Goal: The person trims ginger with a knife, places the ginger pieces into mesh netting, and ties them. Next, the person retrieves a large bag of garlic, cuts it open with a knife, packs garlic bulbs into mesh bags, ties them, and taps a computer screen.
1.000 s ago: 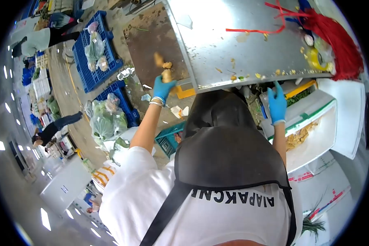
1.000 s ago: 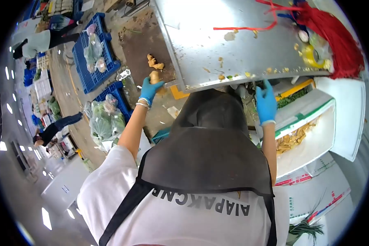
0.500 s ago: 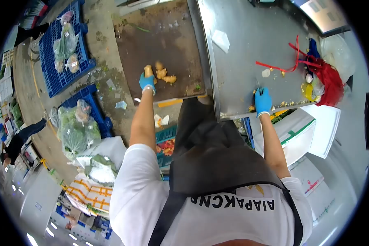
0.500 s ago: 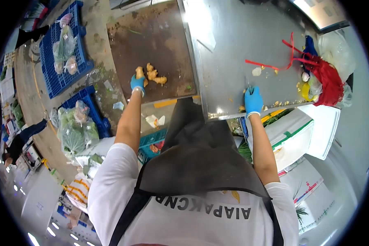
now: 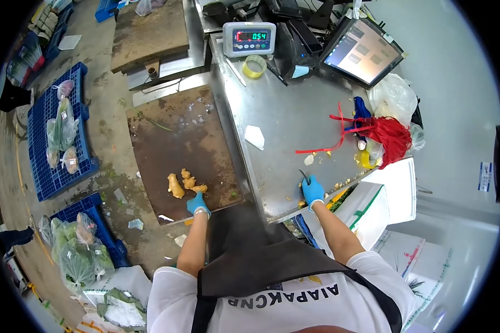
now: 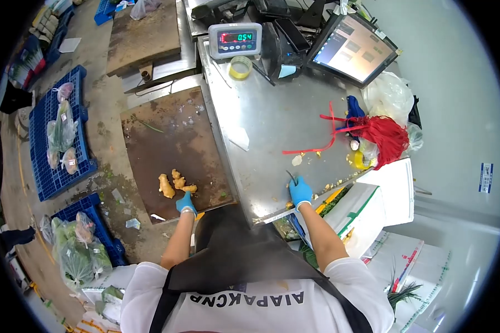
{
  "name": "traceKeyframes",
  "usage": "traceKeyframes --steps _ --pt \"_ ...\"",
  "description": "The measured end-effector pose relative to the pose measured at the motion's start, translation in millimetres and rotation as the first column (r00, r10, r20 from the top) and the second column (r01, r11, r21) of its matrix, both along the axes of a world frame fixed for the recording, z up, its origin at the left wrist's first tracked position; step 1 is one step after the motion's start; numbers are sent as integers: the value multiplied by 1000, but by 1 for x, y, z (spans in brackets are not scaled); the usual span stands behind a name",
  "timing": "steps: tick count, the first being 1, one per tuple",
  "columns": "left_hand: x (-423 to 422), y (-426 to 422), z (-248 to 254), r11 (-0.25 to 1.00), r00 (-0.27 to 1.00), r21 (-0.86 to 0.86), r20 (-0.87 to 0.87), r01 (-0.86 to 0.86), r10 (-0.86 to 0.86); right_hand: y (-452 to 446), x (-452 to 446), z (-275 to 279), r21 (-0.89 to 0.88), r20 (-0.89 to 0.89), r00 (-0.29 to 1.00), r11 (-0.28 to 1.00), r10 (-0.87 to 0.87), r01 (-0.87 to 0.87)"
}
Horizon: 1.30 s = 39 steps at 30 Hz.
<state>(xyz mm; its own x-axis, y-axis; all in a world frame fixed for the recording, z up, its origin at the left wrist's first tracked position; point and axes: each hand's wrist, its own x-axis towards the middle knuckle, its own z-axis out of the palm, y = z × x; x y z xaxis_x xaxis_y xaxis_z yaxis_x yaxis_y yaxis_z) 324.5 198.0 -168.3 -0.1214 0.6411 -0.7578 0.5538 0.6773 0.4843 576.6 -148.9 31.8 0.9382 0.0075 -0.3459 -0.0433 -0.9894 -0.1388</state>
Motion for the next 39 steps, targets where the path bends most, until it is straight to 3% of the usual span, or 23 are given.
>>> traceKeyframes --steps 2,4,6,7,8,12,15,17,18,19,21,22,23,24,25,26,27,30,33,36,37,39 --pt "21 2 -7 982 984 -64 -30 -178 176 2 0 1 -20 -5 1000 1000 -1 1" --pt "49 17 41 973 982 -166 -121 -163 144 1 2 3 -9 3 1000 1000 16 -16" --pt "42 19 -13 961 988 -238 32 -139 151 0 2 0 -2 -4 999 999 47 -47" --pt "45 28 4 970 920 -217 345 -113 185 -5 5 -6 0 -10 999 999 41 -41" --pt "49 34 28 977 765 -187 613 -103 198 -11 6 -13 -6 -28 999 999 36 -36" --pt "37 38 13 874 849 -485 448 -35 282 -16 12 -18 95 -23 998 994 58 -56" --pt "46 17 94 951 667 -290 730 110 145 -16 13 -14 106 -21 997 992 76 -74" --pt "52 -3 148 970 672 1 721 241 -168 -18 12 -13 98 6 996 991 87 -87" --pt "55 -14 171 942 657 146 684 301 -316 -18 13 -15 94 21 995 990 99 -101" --pt "57 -27 189 904 674 252 604 344 -425 -20 14 -18 214 -45 997 975 70 -59" --pt "63 -56 227 710 648 522 340 472 -681 -16 12 -26 440 -189 981 897 47 42" --pt "67 -69 242 571 615 622 176 535 -768 8 1 8 608 -354 931 779 92 154" --pt "69 -84 253 560 611 614 155 556 -776 39 -12 59 717 -499 851 628 161 302" --pt "68 -98 263 496 561 610 100 618 -822 56 -20 90 808 -515 801 484 304 335" --pt "70 -111 272 429 505 604 50 672 -862 59 -19 89 807 -559 699 484 445 338" --pt "73 -122 279 360 446 598 3 716 -895 63 -17 93 782 -591 665 526 456 334" --pt "74 -133 285 429 474 543 64 722 -878 68 -16 100 755 -624 627 568 467 328" --pt "66 -142 286 412 408 410 101 814 -907 61 -16 108 704 -681 569 627 461 335" --pt "64 -127 292 379 297 276 295 883 -908 54 -21 106 653 -752 491 595 439 469" --pt "61 -105 302 397 306 113 463 911 -832 57 -28 95 629 -777 437 574 453 524" --pt "48 -97 284 216 74 311 409 926 -909 59 -30 88 612 -791 418 570 447 548" --pt "36 -93 293 147 6 291 435 945 -900 71 -27 77 549 -835 377 565 400 617"
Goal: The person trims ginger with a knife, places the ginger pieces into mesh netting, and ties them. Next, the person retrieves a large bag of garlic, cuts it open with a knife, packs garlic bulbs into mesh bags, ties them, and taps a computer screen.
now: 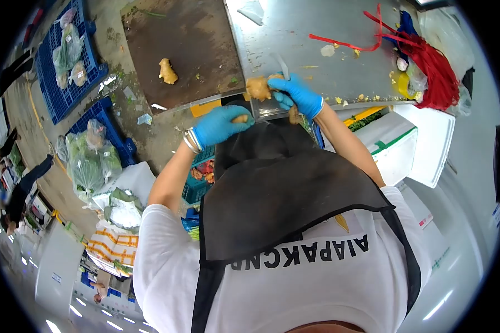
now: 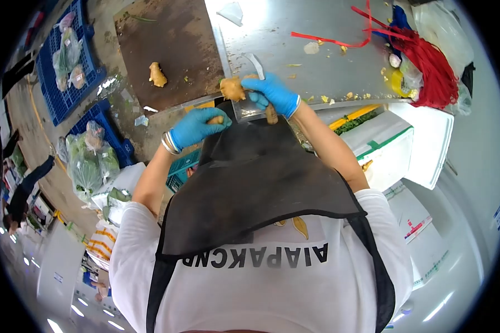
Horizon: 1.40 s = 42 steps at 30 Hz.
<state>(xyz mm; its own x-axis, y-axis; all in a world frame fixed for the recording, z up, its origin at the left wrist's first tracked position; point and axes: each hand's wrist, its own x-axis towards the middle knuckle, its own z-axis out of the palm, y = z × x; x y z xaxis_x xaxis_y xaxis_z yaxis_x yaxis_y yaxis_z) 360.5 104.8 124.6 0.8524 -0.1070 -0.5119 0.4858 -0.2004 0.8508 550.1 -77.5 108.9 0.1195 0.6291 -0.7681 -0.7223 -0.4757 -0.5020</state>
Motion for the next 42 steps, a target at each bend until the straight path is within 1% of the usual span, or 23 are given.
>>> traceKeyframes --steps 1,2,3,5,7,9,14,17,19,21,25,26,28,29,30,31,33,35,36,37,39,41,42 --pt "-6 2 4 999 999 -10 -7 35 -35 7 -1 -1 9 97 993 998 69 -70" --pt "-18 3 -6 990 987 -3 76 -140 139 23 0 11 21 197 971 990 132 -139" --pt "-28 10 -17 941 942 -45 -17 -336 336 39 -2 17 28 296 937 979 185 -202" --pt "-46 23 -46 726 725 -82 -207 -682 657 71 -7 -6 -6 413 850 935 326 -356" --pt "-74 30 -90 588 564 41 -238 -808 791 112 -24 -45 -78 560 719 890 413 -450" --pt "-101 32 -115 500 453 170 -252 -849 855 163 -36 -92 -270 771 260 670 581 -692" --pt "-130 26 -104 238 203 39 -402 -970 893 269 -76 -192 -527 539 32 368 841 -766" --pt "-127 35 -82 131 125 -17 -441 -991 889 291 -88 -230 -491 589 154 503 793 -711" --pt "-133 39 -85 106 106 -26 -452 -994 886 290 -93 -253 -437 709 263 700 655 -565" --pt "-145 43 -101 91 106 -55 -467 -994 878 290 -87 -194 -504 629 465 782 623 -366" --pt "-118 67 -87 -81 127 -330 -564 -941 816 227 -76 -112 -50 685 664 929 299 -366" --pt "-103 73 -78 -55 184 -388 -552 -920 813 213 -69 -56 -162 658 598 862 458 -481" --pt "-61 75 -58 34 347 -560 -463 -828 815 176 -75 -19 22 739 576 842 350 -539" --pt "-38 70 -52 64 463 -694 -406 -717 788 159 -74 -2 148 643 699 845 312 -513" --pt "-18 58 -45 108 507 -713 -375 -693 776 142 -77 -2 -54 768 512 835 385 -547" --pt "-2 42 -39 149 543 -722 -350 -676 763 127 -75 -1 -164 788 452 850 419 -500" --pt "28 31 -27 263 694 -767 -306 -585 652 103 -57 15 51 740 659 965 136 -257" --pt "54 25 -14 371 875 -831 -253 -415 413 64 -25 18 23 790 607 985 85 -168" --pt "69 17 -9 655 940 -684 -141 -320 311 39 -12 21 11 807 588 993 60 -117" --pt "85 6 4 758 962 -600 -78 -255 262 11 3 29 -85 821 566 996 70 0" --pt "110 -17 34 911 990 -394 20 -121 140 -60 26 43 -240 852 515 943 92 229" --pt "124 -42 6 975 989 -181 36 -132 141 -143 48 51 -475 813 544 779 208 410" --pt "129 -53 -2 987 990 -84 26 -138 140 -214 50 -4 -213 971 220 753 93 622"
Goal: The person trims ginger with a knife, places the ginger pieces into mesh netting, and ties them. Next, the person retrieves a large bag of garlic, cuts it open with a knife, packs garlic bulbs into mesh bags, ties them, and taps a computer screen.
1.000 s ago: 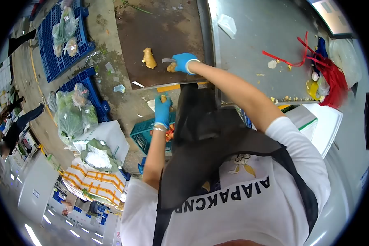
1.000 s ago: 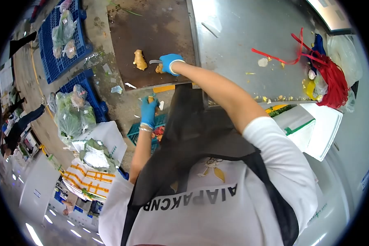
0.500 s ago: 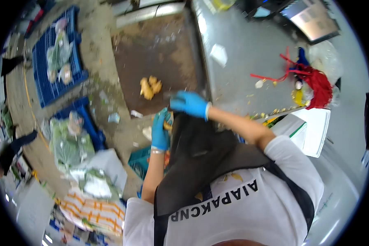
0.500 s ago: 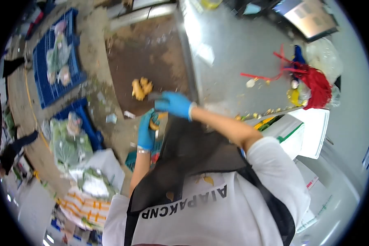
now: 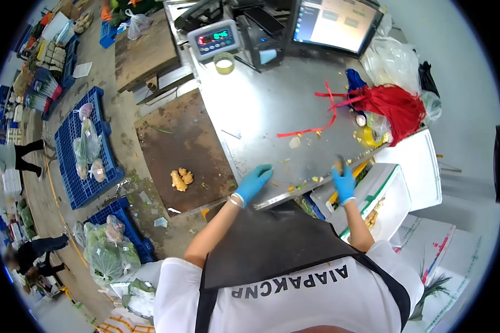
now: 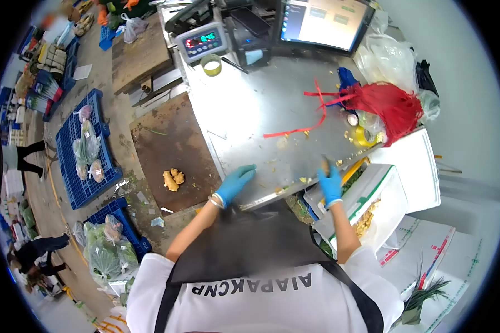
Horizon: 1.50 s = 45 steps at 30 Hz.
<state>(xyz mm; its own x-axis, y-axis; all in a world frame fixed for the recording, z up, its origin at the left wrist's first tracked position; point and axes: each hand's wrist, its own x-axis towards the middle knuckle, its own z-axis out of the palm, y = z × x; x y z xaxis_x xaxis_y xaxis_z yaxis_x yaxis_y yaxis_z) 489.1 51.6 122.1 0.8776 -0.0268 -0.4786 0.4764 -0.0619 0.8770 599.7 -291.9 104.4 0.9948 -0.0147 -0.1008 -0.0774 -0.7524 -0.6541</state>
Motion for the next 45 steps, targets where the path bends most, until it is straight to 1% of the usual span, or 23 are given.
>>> traceKeyframes --steps 2,4,5,7,8,9,11,13,14,16,19,20,22,23,24,25,26,29,31,33,37,41,45 --pt "7 -25 -30 988 1000 151 -7 25 -24 -139 -1 -49 -98 -122 920 927 -372 361" --pt "7 -43 -68 971 995 220 5 95 -99 -187 -33 -2 72 -181 757 759 -628 647" --pt "11 -50 -45 972 996 220 -52 85 -76 -232 -50 -15 15 -114 728 732 -676 682" --pt "24 -60 -27 983 994 167 -95 74 -59 -287 -74 -9 -401 -259 624 670 -737 625" --pt "33 -65 -24 969 997 235 -48 74 -64 -300 -83 -8 -664 -159 646 565 -747 489" --pt "44 -70 -25 950 998 304 2 64 -68 -303 -82 1 -662 -165 618 551 -769 509" --pt "69 -73 -28 837 918 547 346 -32 -191 -314 -70 -18 -602 143 745 540 -651 588" --pt "103 -77 -49 652 849 743 437 -154 -297 -287 -26 -21 -321 147 841 779 -520 538" --pt "117 -79 -53 564 849 804 423 -189 -317 -240 -2 -4 -60 19 831 829 -557 557" --pt "145 -78 -70 360 863 911 337 -199 -375 -163 32 14 -220 17 967 943 -254 251" --pt "156 -66 -103 261 907 962 38 80 -419 -89 72 -11 -300 -199 973 937 120 -177" --pt "151 -62 -121 359 925 932 179 -51 -334 -81 88 -41 -330 -196 948 894 249 -303" --pt "142 -52 -127 847 1000 532 16 1 -11 -54 109 -41 -485 -226 935 801 273 -352" --pt "132 -42 -127 966 985 246 -135 -76 112 -36 112 -36 -551 -244 925 743 292 -380" --pt "112 -39 -84 943 946 -209 -249 -259 205 -19 112 -28 -536 -177 928 758 329 -371" --pt "95 -36 -75 855 933 -414 -300 -314 197 -2 111 -18 -517 -110 925 774 364 -366" --pt "78 -36 -51 845 921 -406 -317 -348 227 16 108 -13 -495 -44 918 790 393 -362" --pt "38 -43 -10 773 869 -429 -386 -466 309 75 86 -15 270 -227 772 800 594 -536" --pt "21 -46 -15 768 857 -404 -367 -498 362 121 57 7 615 -439 553 686 708 -389" --pt "10 -54 -13 776 846 -355 -338 -521 413 144 38 7 694 -457 446 622 769 -362" --pt "2 -56 -9 711 754 -256 -279 -655 594 152 41 8 715 -392 519 606 760 -349" --pt "1 -21 -16 190 417 -544 -331 -817 847 114 63 -3 744 -592 637 640 494 195" --pt "10 -18 -26 109 342 -498 -406 -860 847 96 51 5 717 -677 515 628 525 301"
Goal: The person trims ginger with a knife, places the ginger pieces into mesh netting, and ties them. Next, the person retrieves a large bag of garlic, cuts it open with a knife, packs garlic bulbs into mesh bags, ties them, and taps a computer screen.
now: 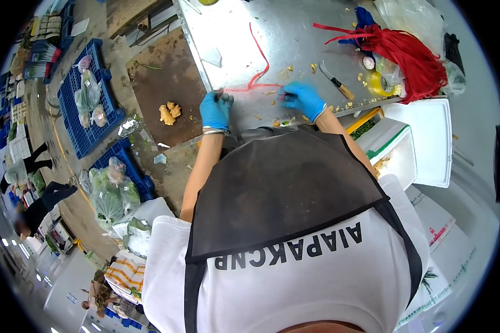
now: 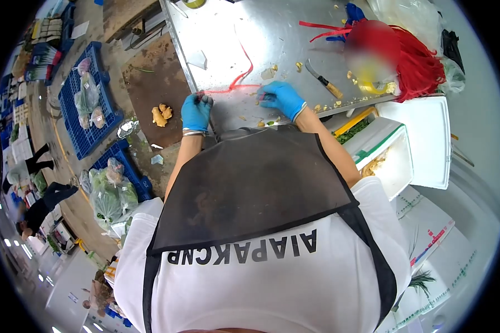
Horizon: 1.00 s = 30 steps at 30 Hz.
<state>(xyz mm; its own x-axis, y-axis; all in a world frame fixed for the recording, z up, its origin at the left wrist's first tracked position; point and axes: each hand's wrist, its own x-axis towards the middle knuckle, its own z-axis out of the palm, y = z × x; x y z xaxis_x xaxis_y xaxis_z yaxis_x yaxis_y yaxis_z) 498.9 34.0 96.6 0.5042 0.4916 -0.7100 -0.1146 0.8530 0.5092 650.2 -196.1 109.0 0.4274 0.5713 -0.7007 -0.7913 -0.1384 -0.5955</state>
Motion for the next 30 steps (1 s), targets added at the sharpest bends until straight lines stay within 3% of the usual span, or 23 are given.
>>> traceKeyframes --steps 2,7,8,10,11,14,15,18,19,22,26,30 --pt "3 -6 -10 995 995 -7 18 95 -95 9 -14 5 50 -25 996 995 86 -85" --pt "25 -30 27 975 983 135 -65 179 -172 42 -31 22 -159 192 832 853 521 -497" --pt "25 -29 27 972 982 146 -71 182 -173 45 -33 26 -277 434 756 871 490 -406" --pt "22 -26 25 968 981 169 -88 184 -171 52 -37 35 -406 802 415 902 429 -147" --pt "20 -26 28 963 982 200 -94 178 -162 57 -34 54 -336 834 445 940 326 -58" --pt "22 -31 32 947 987 282 -87 153 -134 69 -31 89 -219 853 443 960 275 -174" --pt "25 -32 30 943 990 304 -72 136 -120 74 -32 89 -345 851 315 900 420 -267" --pt "27 -35 46 943 982 275 -58 187 -178 80 -31 54 -461 633 310 667 710 -586" --pt "27 -35 54 944 977 249 -57 215 -207 75 -30 39 -265 646 482 766 592 -586" --pt "21 -27 60 953 962 136 -1 269 -272 68 -25 49 3 434 772 857 464 -516" --pt "32 -36 74 940 930 96 -211 326 -301 69 -22 39 2 387 840 910 380 -414" --pt "22 -27 78 807 802 77 -195 586 -564 62 0 43 -44 409 891 980 195 -194"
